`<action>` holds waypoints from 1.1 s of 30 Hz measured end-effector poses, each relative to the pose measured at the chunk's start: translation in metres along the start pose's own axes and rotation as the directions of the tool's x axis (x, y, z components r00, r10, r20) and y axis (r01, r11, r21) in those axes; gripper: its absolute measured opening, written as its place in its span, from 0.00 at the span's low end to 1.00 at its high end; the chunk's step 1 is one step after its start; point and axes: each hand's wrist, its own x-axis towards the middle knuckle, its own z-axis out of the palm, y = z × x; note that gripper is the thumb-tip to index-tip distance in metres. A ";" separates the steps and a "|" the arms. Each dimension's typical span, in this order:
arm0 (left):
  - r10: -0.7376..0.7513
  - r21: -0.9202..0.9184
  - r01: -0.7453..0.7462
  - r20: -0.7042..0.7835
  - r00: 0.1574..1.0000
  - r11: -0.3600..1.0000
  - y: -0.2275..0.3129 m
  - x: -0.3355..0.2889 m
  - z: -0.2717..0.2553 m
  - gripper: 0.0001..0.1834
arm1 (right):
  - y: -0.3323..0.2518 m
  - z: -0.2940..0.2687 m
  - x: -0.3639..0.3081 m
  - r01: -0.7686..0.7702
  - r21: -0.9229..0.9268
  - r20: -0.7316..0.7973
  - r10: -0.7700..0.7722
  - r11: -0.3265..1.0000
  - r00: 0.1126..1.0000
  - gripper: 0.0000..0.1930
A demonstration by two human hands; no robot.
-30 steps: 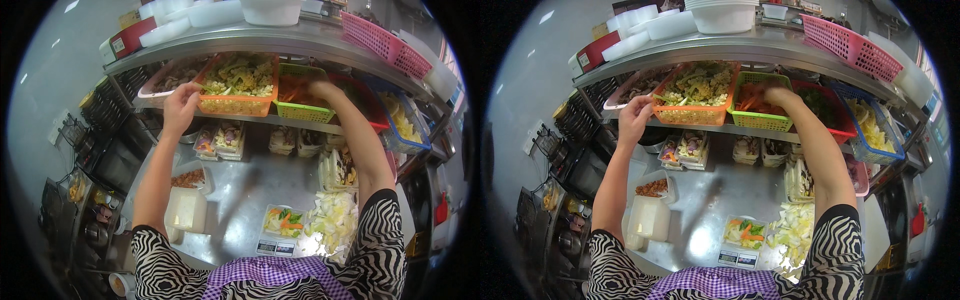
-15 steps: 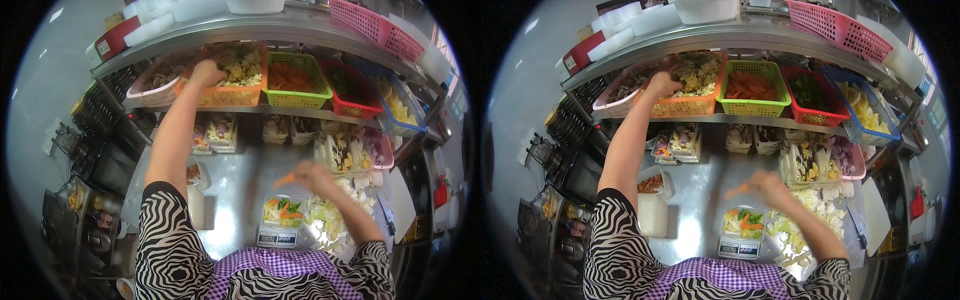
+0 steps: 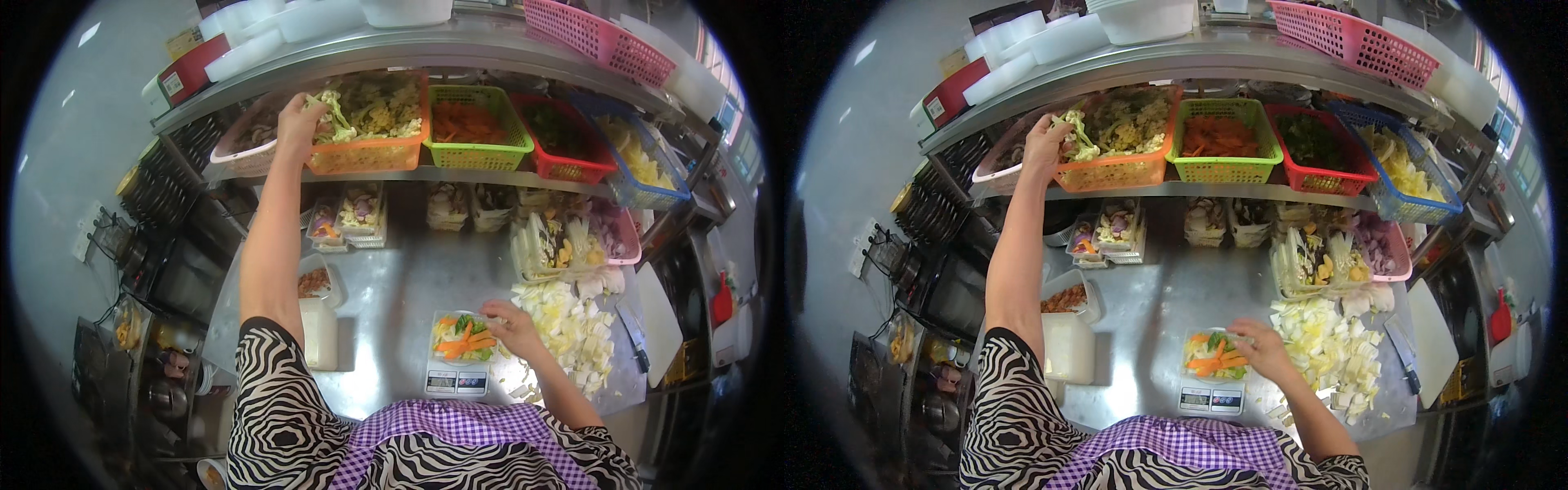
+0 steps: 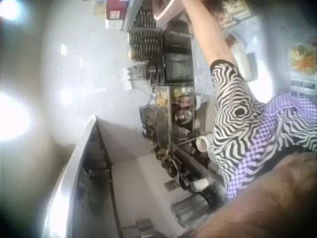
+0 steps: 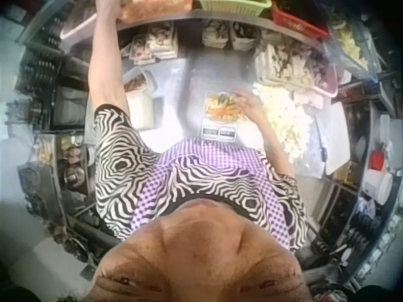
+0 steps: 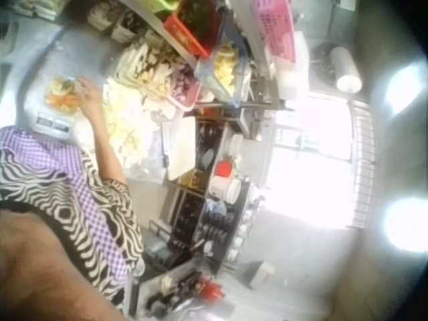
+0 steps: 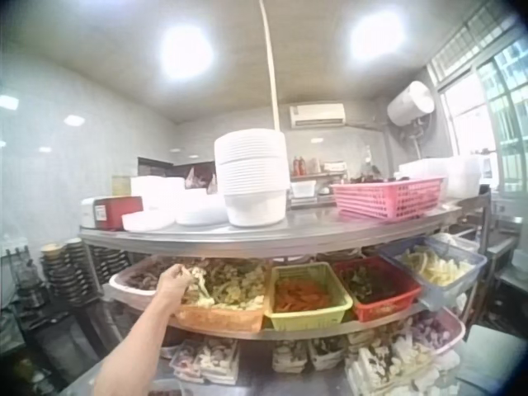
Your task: The person assembles salads by hand in a commercial kitchen. They place chopped vegetables and other ingredients into clear plastic containers on a digital scale, then hand the filled containers to a coworker. The process is repeated for multiple containers.
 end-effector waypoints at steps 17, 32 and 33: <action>-0.271 0.284 0.140 0.500 0.822 0.949 -0.156 -0.361 0.078 0.26 | 0.017 0.024 -0.001 -0.019 -0.152 0.224 0.053 0.988 0.973 0.19; -0.298 0.615 -0.290 0.674 0.676 0.733 -0.154 -0.382 0.088 0.14 | 0.032 0.044 -0.022 0.157 -0.561 0.124 -0.105 0.813 0.987 0.06; -0.265 0.601 -0.279 0.658 0.705 0.749 -0.151 -0.379 0.088 0.14 | 0.032 0.041 -0.020 0.147 -0.508 0.097 -0.113 0.849 0.989 0.06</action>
